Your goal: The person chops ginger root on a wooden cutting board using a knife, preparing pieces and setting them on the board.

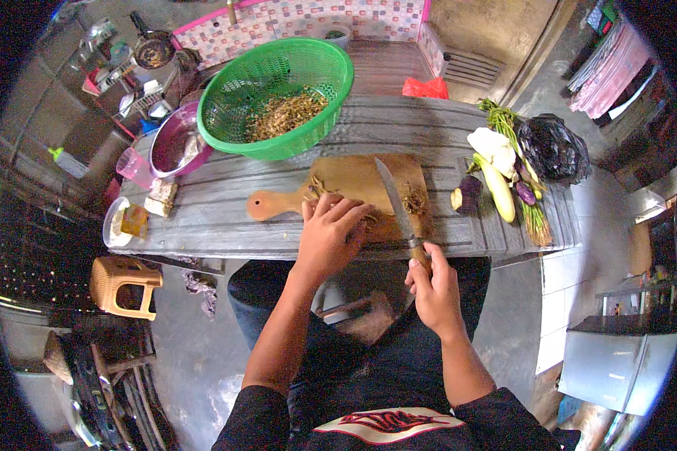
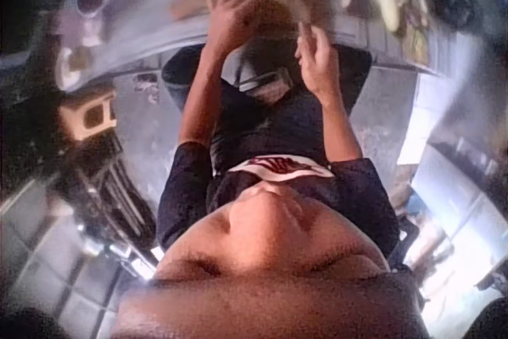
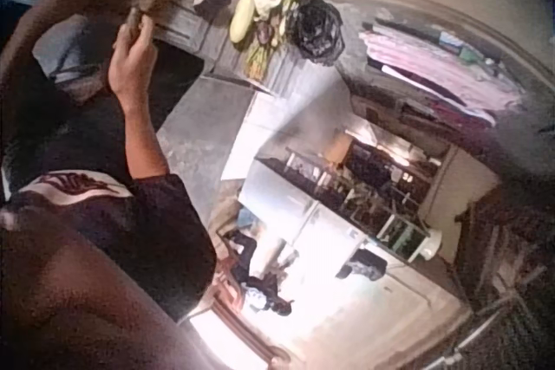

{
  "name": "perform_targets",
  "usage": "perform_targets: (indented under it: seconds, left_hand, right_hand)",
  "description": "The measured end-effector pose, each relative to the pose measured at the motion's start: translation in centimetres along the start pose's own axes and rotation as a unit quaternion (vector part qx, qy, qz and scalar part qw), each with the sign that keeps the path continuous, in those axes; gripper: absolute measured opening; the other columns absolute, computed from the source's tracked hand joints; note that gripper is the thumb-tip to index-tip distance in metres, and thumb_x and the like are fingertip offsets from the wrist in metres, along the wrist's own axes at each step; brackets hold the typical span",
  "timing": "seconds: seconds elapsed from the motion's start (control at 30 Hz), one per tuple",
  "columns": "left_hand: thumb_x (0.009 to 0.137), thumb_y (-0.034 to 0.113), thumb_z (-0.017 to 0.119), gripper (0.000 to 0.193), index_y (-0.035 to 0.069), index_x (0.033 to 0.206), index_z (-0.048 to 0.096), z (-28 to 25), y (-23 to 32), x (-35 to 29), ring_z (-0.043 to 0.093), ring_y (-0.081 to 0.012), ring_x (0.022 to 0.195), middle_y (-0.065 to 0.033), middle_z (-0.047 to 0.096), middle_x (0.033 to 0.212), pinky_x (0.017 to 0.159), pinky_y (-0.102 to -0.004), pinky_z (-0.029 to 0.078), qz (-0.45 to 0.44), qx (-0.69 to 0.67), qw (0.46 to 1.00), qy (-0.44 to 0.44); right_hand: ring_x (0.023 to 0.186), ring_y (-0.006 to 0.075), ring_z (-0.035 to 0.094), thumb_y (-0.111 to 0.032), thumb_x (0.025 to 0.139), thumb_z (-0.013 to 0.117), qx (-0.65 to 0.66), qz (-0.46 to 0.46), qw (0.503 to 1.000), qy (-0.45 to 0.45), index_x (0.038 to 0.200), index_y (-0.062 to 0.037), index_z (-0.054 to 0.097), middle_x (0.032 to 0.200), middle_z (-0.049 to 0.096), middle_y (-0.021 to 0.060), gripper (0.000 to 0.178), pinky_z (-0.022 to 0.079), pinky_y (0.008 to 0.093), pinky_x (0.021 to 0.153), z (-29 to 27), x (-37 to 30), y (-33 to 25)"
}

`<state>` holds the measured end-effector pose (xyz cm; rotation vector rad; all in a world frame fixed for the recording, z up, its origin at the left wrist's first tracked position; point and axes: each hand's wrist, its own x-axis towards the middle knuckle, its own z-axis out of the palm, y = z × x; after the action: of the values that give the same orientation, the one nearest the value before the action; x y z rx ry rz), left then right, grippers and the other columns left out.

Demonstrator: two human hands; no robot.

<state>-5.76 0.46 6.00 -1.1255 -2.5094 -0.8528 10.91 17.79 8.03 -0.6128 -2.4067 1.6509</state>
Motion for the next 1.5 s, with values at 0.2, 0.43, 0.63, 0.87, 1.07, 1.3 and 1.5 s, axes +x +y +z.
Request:
perform_targets:
  seconds: [0.2, 0.43, 0.63, 0.87, 1.07, 1.3, 1.5]
  left_hand:
    - [0.082, 0.026, 0.08, 0.042, 0.02, 0.123, 0.075, 1.3, 2.0, 0.7, 0.06, -0.0262, 0.119, 0.0028, 0.072, 0.125, 0.102, -0.0486, 0.042, 0.037, 0.043, 0.998, -0.007]
    - [0.083, 0.029, 0.081, 0.038, 0.022, 0.12, 0.077, 1.5, 1.6, -0.9, 0.062, -0.0246, 0.116, 0.0047, 0.073, 0.123, 0.102, -0.0463, 0.044, 0.01, -0.001, 1.0, 0.022]
    - [0.085, 0.028, 0.08, 0.034, 0.022, 0.118, 0.075, 1.6, 2.3, -1.5, 0.062, -0.0232, 0.115, 0.006, 0.072, 0.122, 0.099, -0.0441, 0.044, 0.017, 0.042, 0.998, 0.046]
    - [0.087, 0.034, 0.08, 0.036, 0.023, 0.12, 0.073, 2.1, 2.5, -2.3, 0.063, -0.0243, 0.115, 0.0038, 0.07, 0.124, 0.1, -0.0463, 0.043, -0.022, 0.081, 0.993, 0.08]
    - [0.089, 0.031, 0.077, 0.035, 0.019, 0.122, 0.071, 1.4, 2.0, -2.0, 0.061, -0.0241, 0.117, 0.0026, 0.068, 0.126, 0.096, -0.044, 0.045, 0.003, 0.066, 0.997, 0.043]
    - [0.084, 0.031, 0.08, 0.047, 0.018, 0.128, 0.07, -0.6, 0.4, -0.9, 0.061, -0.0304, 0.117, -0.0014, 0.069, 0.128, 0.104, -0.0489, 0.044, 0.016, -0.027, 0.999, -0.041]
    - [0.085, 0.035, 0.078, 0.053, 0.018, 0.134, 0.068, -1.3, -0.3, -0.6, 0.058, -0.0312, 0.121, -0.0025, 0.067, 0.132, 0.106, -0.0483, 0.043, 0.036, -0.013, 0.995, -0.091]
  right_hand:
    - [0.088, 0.049, 0.072, -0.02, 0.104, 0.061, -0.124, -0.026, 0.991, 0.036, 0.145, -0.0047, 0.048, 0.093, 0.074, 0.026, 0.046, 0.056, 0.0571, 0.076, 0.3, -0.7, -1.0]
    - [0.096, 0.051, 0.07, -0.023, 0.102, 0.063, -0.206, -0.065, 0.976, 0.03, 0.144, -0.0014, 0.051, 0.106, 0.072, 0.0322, 0.049, 0.054, 0.0595, 0.084, 0.3, -1.4, -0.7]
    - [0.083, 0.0495, 0.071, -0.029, 0.1, 0.066, -0.287, -0.023, 0.957, -0.025, 0.126, -0.0008, 0.063, 0.086, 0.072, 0.0286, 0.039, 0.055, 0.0596, 0.077, -0.4, -1.0, -3.2]
    - [0.082, 0.0516, 0.068, -0.032, 0.099, 0.066, -0.356, 0.018, 0.933, -0.052, 0.096, -0.0006, 0.062, 0.081, 0.069, 0.0303, 0.032, 0.051, 0.0606, 0.075, 0.1, -0.2, -5.1]
    - [0.083, 0.0524, 0.066, -0.035, 0.099, 0.067, -0.322, 0.003, 0.945, -0.056, 0.098, -0.0005, 0.063, 0.082, 0.069, 0.0299, 0.035, 0.05, 0.0615, 0.076, -0.2, 0.3, -4.9]
    - [0.087, 0.0514, 0.066, -0.032, 0.101, 0.064, -0.231, 0.01, 0.972, -0.047, 0.097, 0.0, 0.063, 0.087, 0.069, 0.028, 0.032, 0.05, 0.0585, 0.076, 0.2, 0.7, -3.6]
    - [0.088, 0.0508, 0.068, -0.034, 0.104, 0.059, -0.206, 0.012, 0.977, -0.055, 0.099, -0.0006, 0.066, 0.089, 0.071, 0.0294, 0.034, 0.053, 0.0584, 0.077, 0.3, 1.5, -3.3]
